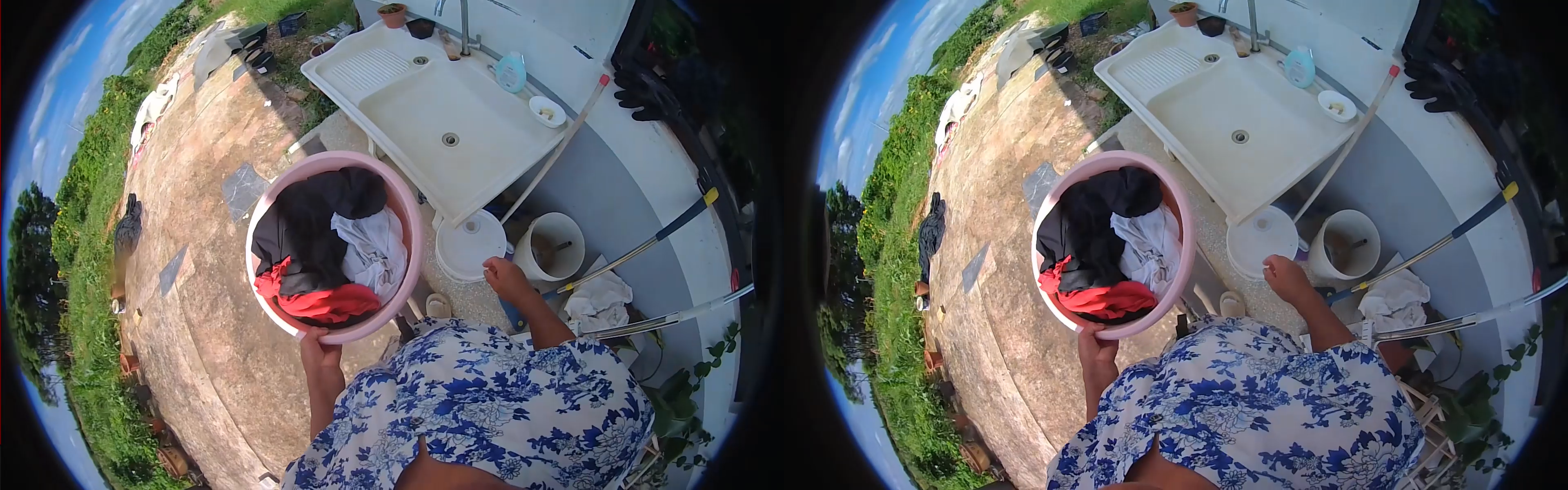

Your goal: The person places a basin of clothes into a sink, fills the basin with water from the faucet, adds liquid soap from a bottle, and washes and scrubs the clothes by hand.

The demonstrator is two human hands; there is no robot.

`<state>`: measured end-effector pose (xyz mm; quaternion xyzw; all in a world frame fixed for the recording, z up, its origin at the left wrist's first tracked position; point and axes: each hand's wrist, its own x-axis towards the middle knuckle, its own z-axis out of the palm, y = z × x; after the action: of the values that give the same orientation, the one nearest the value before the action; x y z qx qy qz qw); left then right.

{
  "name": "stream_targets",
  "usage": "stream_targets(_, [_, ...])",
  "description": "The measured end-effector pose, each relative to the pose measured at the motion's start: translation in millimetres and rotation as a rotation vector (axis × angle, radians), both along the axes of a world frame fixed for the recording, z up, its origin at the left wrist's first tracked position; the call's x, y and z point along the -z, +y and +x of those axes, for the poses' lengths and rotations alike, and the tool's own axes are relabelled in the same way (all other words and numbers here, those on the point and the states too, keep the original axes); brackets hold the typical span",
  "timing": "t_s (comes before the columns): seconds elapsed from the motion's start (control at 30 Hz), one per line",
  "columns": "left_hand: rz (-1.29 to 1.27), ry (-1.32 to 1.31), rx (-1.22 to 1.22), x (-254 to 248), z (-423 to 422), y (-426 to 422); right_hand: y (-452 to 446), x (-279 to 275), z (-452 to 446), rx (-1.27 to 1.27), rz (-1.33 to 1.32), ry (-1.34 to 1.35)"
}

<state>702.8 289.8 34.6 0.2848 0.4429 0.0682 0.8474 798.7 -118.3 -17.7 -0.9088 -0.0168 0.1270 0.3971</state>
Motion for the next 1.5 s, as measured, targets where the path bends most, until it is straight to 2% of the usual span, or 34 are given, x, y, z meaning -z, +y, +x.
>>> stream_targets(0.07, [0.128,-0.15,0.027,-26,38,2,16,-20,35,0.009,0.043,-0.112])
stream_targets(0.1, [0.078,-0.264,0.089,-19,57,17,19,-22,50,0.017,0.036,-0.111])
stream_targets(0.2, [0.099,-0.227,0.099,-37,143,30,27,-16,93,0.081,0.092,-0.109])
stream_targets(0.27, [0.123,-0.105,0.052,-36,190,49,24,-8,98,0.185,0.024,-0.203])
stream_targets(0.33, [0.131,-0.118,0.117,-27,256,68,24,5,111,0.239,0.021,-0.195])
stream_targets(0.4, [0.171,-0.109,0.194,-32,324,76,26,22,122,0.455,-0.054,-0.328])
stream_targets(0.43, [0.177,-0.089,0.204,-38,362,75,30,26,131,0.486,-0.14,-0.342])
stream_targets(0.53, [0.234,-0.058,0.298,-34,450,87,43,37,140,0.562,-0.249,-0.306])
stream_targets(0.63, [0.293,-0.025,0.364,-29,556,94,68,65,151,0.734,-0.377,-0.129])
stream_targets(0.8, [0.338,-0.085,0.532,-11,667,82,85,76,139,0.771,-0.507,-0.053])
stream_targets(0.93, [0.414,-0.191,0.667,10,712,76,100,65,139,0.816,-0.534,0.049])
stream_targets(0.97, [0.594,-0.32,0.738,27,709,71,89,69,148,0.809,-0.538,0.065])
stream_targets(1.0, [0.41,-0.132,0.674,31,722,72,92,61,153,0.849,-0.509,0.088])
stream_targets(1.03, [0.543,-0.227,0.767,55,729,81,91,54,159,0.897,-0.482,0.105])
stream_targets(1.07, [0.389,0.146,0.575,41,739,66,91,50,162,0.939,-0.489,0.124])
stream_targets(1.1, [0.322,0.067,0.662,61,748,90,92,46,166,0.954,-0.47,0.133])
stream_targets(1.13, [0.31,0.127,0.69,53,749,85,90,45,166,0.961,-0.452,0.14])
stream_targets(1.27, [0.305,0.021,0.859,58,745,98,89,45,171,0.937,-0.49,0.099])
stream_targets(1.33, [0.376,0.03,0.81,56,742,93,94,51,174,0.976,-0.51,0.093])
stream_targets(1.37, [0.331,0.016,0.844,71,750,109,94,55,175,0.993,-0.532,0.087])
stream_targets(1.4, [0.271,0.048,0.855,51,743,97,94,57,178,1.008,-0.528,0.089])
stream_targets(1.47, [0.224,0.156,0.805,59,750,108,95,62,182,1.079,-0.579,0.074])
stream_targets(1.5, [0.241,0.131,0.817,48,744,100,101,62,182,1.098,-0.576,0.085])
